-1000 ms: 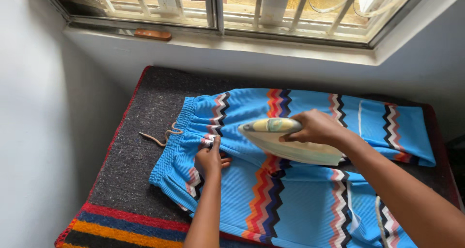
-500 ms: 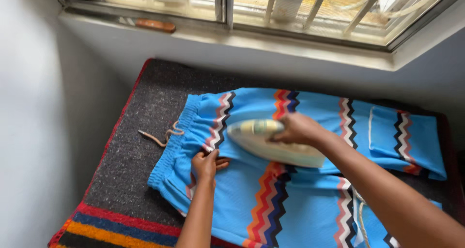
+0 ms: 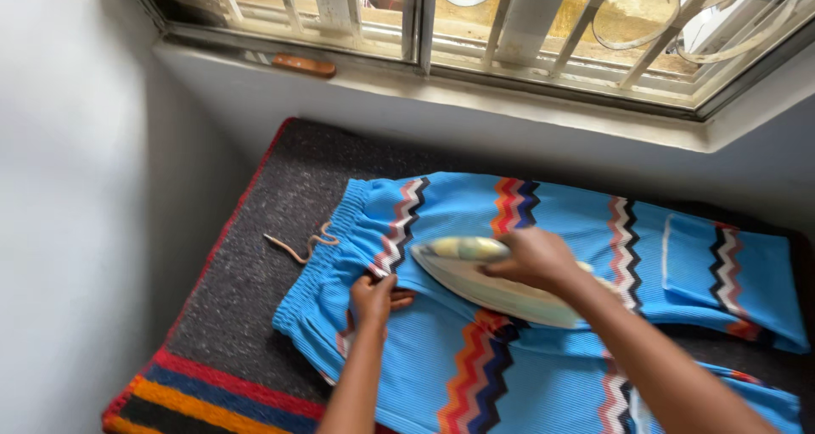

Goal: The person irons a pair of blue patterned shorts on a table. They use a white electric iron to smooth the fabric, repeatedly adjusting the garment and flipping it over to iron different sections, including the waistband and legs.

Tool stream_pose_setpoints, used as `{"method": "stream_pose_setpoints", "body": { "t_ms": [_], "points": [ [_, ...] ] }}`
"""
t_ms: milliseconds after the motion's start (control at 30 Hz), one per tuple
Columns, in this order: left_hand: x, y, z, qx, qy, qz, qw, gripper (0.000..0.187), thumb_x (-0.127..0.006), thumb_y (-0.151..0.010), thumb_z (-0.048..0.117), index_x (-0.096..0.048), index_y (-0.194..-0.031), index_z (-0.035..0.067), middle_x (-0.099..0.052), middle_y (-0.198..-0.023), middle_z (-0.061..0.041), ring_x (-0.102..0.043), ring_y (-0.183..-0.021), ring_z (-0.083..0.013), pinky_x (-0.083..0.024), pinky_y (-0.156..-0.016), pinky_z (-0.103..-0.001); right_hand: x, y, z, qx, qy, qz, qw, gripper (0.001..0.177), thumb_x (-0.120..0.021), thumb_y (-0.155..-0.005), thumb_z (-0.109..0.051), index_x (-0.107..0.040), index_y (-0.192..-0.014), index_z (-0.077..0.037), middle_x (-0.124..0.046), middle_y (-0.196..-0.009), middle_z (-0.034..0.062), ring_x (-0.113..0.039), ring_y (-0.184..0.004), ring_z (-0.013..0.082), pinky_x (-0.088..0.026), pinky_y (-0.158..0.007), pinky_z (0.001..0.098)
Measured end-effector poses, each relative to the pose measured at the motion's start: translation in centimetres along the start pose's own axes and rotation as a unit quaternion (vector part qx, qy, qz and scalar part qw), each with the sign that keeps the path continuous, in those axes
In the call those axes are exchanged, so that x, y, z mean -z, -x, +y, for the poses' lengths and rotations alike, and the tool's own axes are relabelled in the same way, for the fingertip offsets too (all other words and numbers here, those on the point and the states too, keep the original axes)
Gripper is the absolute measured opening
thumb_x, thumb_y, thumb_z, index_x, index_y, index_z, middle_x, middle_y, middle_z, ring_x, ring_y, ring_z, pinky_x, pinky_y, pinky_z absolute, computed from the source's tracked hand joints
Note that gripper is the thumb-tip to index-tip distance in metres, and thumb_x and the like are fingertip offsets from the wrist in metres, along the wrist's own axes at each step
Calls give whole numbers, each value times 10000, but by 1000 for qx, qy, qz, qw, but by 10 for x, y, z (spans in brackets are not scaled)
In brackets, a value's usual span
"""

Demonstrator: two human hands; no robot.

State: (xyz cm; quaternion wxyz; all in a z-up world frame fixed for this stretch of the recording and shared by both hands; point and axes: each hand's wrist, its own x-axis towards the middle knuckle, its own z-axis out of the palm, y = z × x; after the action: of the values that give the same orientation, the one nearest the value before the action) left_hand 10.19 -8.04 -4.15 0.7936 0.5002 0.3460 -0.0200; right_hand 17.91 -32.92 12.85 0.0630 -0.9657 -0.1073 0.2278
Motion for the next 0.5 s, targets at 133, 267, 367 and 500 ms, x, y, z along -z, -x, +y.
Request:
{"method": "stream_pose_setpoints", "body": {
  "t_ms": [133, 267, 367, 500],
  "points": [
    [-4, -9, -3, -50, -21, -23, 998, 161, -620, -907, 32, -587, -1008, -89, -739, -869, -237, -775, -664, -344, -641, -509, -368, -4, -1, -31, -6, -46, 98, 994, 564, -774, -761, -615, -811, -1100, -166, -772, -877, 133, -711, -812, 303, -550, -717, 450],
    [-4, 3, 0, -13, -26, 13, 999, 145, -623, -895, -14, -590, -1012, -94, -750, -897, -228, -782, -682, -353, -652, -524, -374, -5, 1, -36, -118, -104, 63, 986, 601, -738, -785, -618, -755, -1163, -152, -785, -763, 98, -777, -693, 218, -590, -655, 399],
    [-5, 1, -3, -24, 8, -3, 1000, 152, -626, -913, 2, -559, -1009, -95, -736, -878, -258, -770, -663, -378, -638, -507, -386, -3, -3, -39, -139, -133, 29, 981, 569, -727, -777, -611, -798, -1106, -152, -804, -736, 70, -791, -682, 187, -600, -663, 378],
    [-3, -11, -14, -29, 32, -21, 999, 142, -616, -906, -2, -541, -993, -84, -717, -858, -253, -761, -638, -381, -625, -486, -393, 8, -6, -46, -2, -45, 15, 999, 561, -771, -724, -617, -813, -1091, -194, -787, -809, 80, -768, -744, 230, -588, -699, 404]
  ]
}}
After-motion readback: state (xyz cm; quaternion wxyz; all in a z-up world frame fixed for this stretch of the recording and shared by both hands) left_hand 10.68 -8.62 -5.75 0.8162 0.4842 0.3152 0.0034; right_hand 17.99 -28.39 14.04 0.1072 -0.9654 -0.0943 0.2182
